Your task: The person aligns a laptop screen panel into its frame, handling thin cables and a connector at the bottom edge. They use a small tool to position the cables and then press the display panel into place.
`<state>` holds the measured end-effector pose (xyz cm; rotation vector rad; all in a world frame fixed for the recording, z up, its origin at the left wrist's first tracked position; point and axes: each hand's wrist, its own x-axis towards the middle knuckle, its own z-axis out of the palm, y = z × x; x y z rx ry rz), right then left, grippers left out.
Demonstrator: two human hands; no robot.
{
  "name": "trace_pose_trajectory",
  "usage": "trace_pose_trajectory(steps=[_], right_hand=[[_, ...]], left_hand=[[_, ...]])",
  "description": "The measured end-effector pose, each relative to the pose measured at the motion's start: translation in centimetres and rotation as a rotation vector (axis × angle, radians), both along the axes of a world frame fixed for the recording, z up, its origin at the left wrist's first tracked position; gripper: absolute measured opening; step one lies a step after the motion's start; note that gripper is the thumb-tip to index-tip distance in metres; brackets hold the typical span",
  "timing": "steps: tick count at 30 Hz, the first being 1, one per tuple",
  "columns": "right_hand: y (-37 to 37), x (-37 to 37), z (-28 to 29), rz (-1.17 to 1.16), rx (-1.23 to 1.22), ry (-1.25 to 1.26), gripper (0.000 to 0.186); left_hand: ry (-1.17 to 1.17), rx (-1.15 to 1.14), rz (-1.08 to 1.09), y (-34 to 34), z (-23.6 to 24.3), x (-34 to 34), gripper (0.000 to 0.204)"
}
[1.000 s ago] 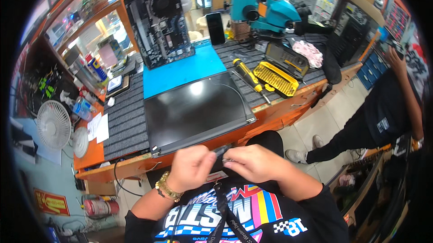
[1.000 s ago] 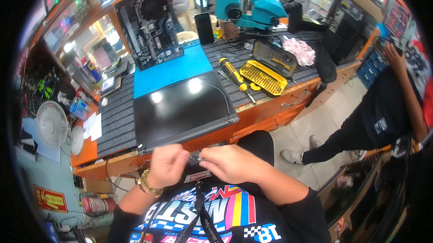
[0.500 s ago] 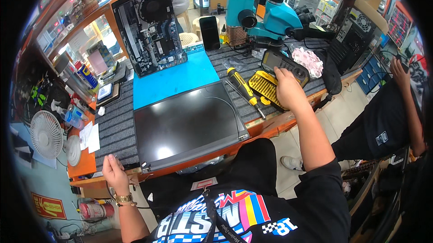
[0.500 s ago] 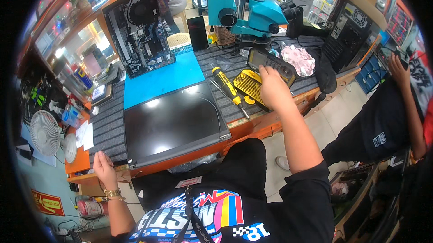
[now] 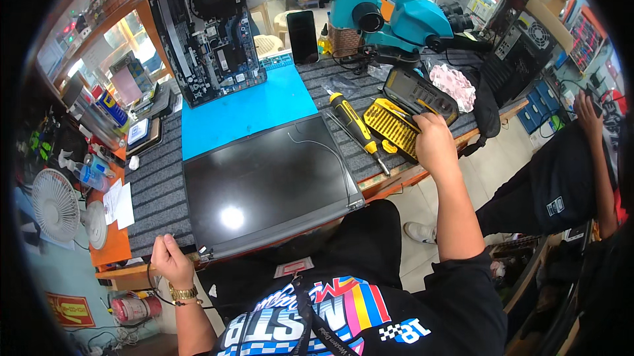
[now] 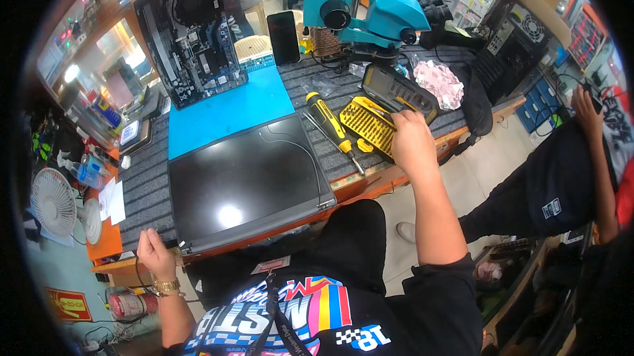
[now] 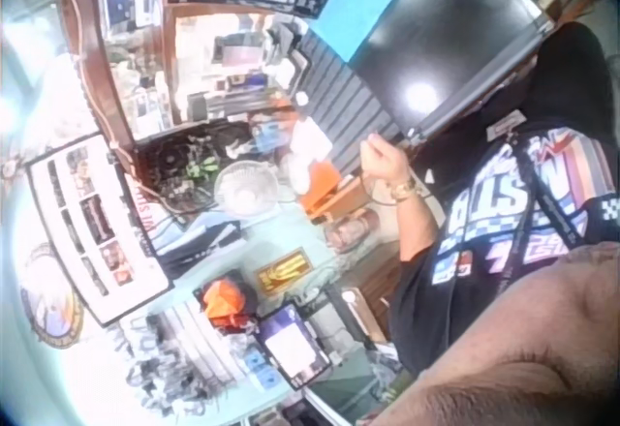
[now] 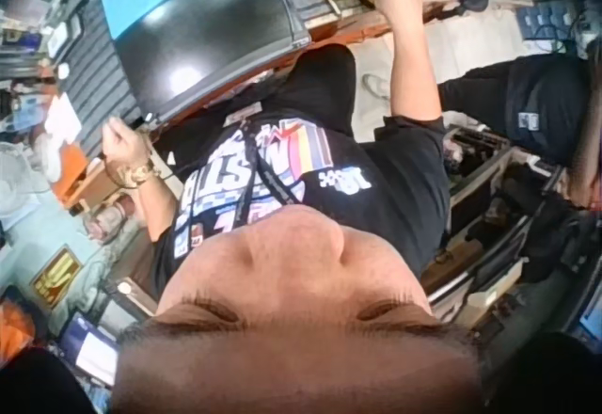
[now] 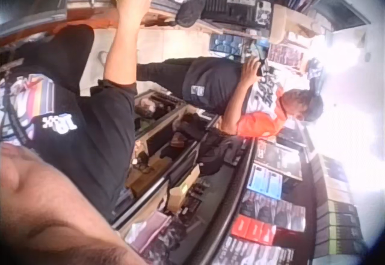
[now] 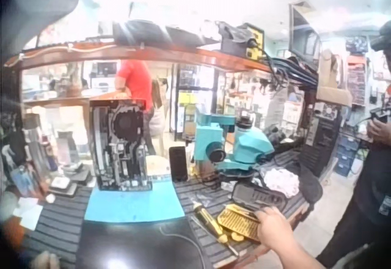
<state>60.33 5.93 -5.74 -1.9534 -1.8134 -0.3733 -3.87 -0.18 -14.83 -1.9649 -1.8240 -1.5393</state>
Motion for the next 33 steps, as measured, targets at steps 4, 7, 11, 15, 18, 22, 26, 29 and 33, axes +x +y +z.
trace_pose_trajectory(steps=[4, 7, 11, 15, 18, 22, 26, 29, 33], right_hand=[[-0.1, 0.1, -0.4, 0.062, 0.065, -0.008, 0.042], [-0.3, 0.4, 0.2, 0.010, 0.059, -0.005, 0.043], [-1.1, 0.1, 0.6, -0.096, 0.018, -0.051, 0.045], [-0.9, 0.4, 1.1, -0.089, -0.047, -0.093, 0.046], [-0.7, 1.4, 1.2, -0.036, -0.048, -0.114, 0.046], [-0.5, 1.4, 1.7, 0.026, -0.035, -0.147, 0.046], [0.9, 1.1, 1.0, 0.037, -0.040, -0.147, 0.045], [1.0, 0.8, 0.8, -0.008, -0.124, -0.156, 0.045], [1.2, -0.7, 1.4, 0.043, -0.063, -0.150, 0.032]], left_hand=[[0.012, -0.013, 0.000, -0.1, -0.1, -0.1, 0.041], [0.027, -0.002, 0.005, -0.1, 0.3, 0.3, 0.040], [0.042, -0.002, -0.002, -0.3, 0.2, 0.0, 0.040], [0.045, -0.007, -0.001, -0.2, 0.2, 0.0, 0.041], [0.041, -0.001, 0.001, -0.2, 0.2, 0.1, 0.042], [0.032, -0.003, 0.000, -0.3, 0.0, 0.2, 0.042], [0.036, 0.002, -0.010, -0.2, -0.1, 0.1, 0.042], [0.040, 0.007, 0.004, -0.2, 0.1, 0.2, 0.042], [0.041, -0.001, 0.001, -0.3, 0.2, 0.3, 0.042]])
